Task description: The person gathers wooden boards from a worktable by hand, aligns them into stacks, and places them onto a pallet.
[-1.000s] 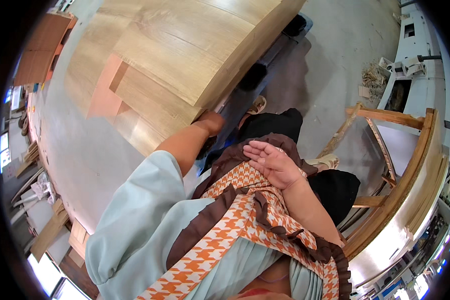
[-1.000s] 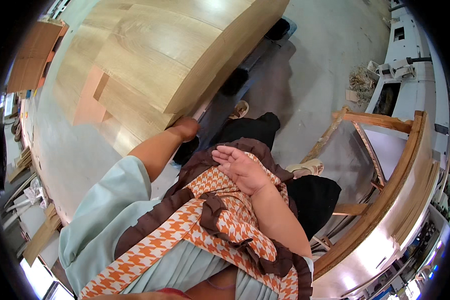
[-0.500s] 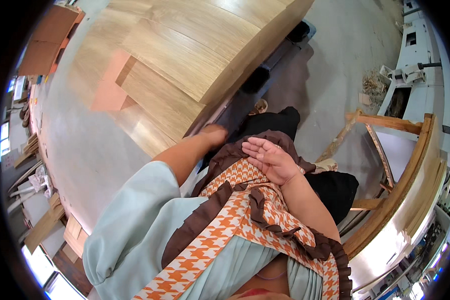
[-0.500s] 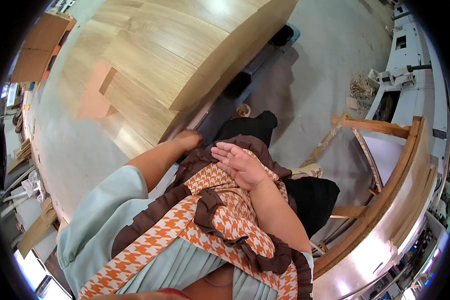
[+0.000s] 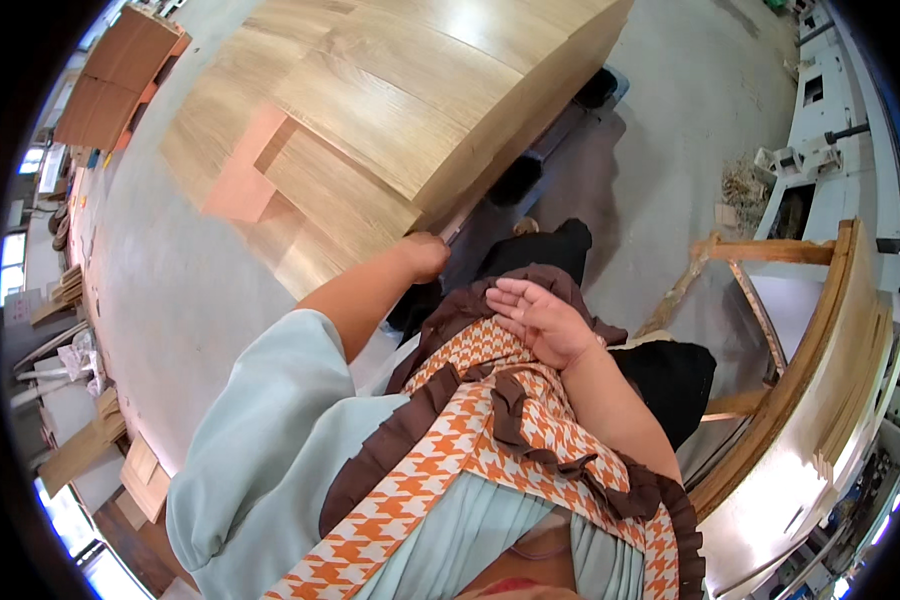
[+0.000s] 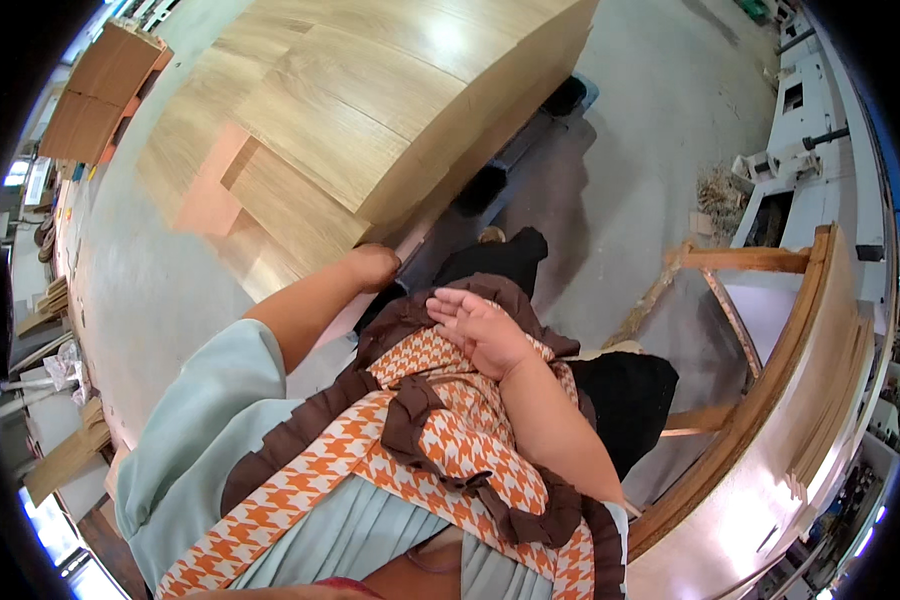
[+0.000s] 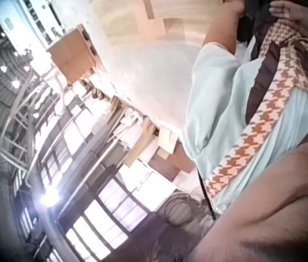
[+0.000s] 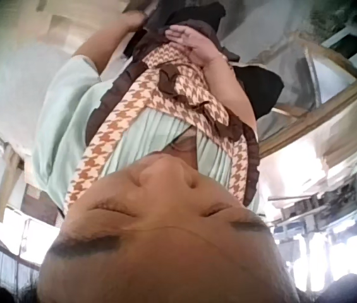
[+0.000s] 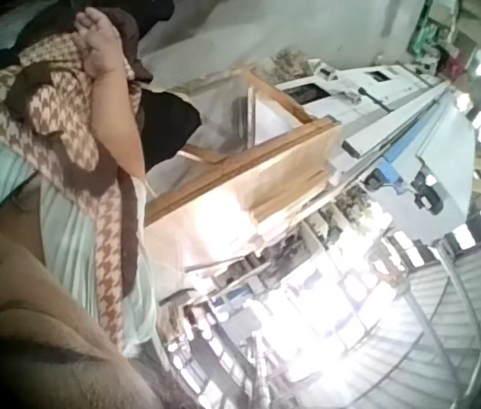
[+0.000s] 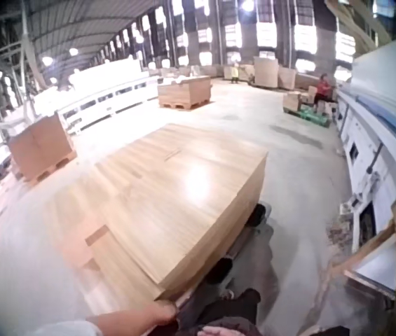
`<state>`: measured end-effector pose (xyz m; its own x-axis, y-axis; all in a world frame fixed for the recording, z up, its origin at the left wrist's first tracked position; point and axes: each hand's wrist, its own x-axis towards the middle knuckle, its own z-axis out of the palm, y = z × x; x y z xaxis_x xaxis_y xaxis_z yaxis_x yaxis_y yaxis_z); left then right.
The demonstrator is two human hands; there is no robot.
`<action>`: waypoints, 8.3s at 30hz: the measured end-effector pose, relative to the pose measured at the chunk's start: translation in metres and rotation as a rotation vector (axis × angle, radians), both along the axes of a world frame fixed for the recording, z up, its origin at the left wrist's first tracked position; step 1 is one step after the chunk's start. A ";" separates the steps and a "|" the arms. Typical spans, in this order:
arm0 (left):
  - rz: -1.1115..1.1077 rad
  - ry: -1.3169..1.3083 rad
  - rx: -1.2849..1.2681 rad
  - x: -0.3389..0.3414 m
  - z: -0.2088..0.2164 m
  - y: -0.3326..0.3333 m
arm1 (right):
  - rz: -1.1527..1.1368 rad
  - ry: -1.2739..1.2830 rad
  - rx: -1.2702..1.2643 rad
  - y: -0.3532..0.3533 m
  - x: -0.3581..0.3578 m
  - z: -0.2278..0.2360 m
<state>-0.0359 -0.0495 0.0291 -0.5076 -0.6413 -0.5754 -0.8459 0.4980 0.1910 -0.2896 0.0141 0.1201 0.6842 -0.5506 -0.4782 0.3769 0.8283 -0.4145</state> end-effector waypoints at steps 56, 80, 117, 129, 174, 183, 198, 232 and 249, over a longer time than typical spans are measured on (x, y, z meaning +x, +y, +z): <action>-0.045 1.072 -0.256 -0.114 0.142 0.061 | 0.390 1.585 -1.093 0.132 -0.184 0.229; -0.121 0.681 0.279 -0.179 0.076 0.054 | -1.782 1.602 -0.047 0.275 -0.454 0.155; -0.144 1.291 0.741 -0.554 0.265 0.058 | -1.580 1.264 0.005 0.200 -0.515 0.197; -0.702 1.077 0.307 -0.617 0.235 0.110 | -1.604 1.214 0.049 0.201 -0.509 0.194; -0.725 1.110 0.436 -0.636 0.231 0.110 | -1.771 0.996 0.265 0.203 -0.519 0.201; -0.422 1.233 1.143 -0.645 0.238 0.118 | -1.595 1.217 0.129 0.202 -0.524 0.203; -0.565 1.085 1.372 -0.533 0.252 0.143 | -1.502 1.250 0.036 0.251 -0.406 0.207; -0.111 0.819 1.415 -0.594 0.288 0.058 | -1.555 0.954 0.132 0.466 -0.190 0.192; -0.124 0.599 1.657 -0.478 0.282 0.090 | -2.017 0.641 0.033 0.510 -0.205 0.186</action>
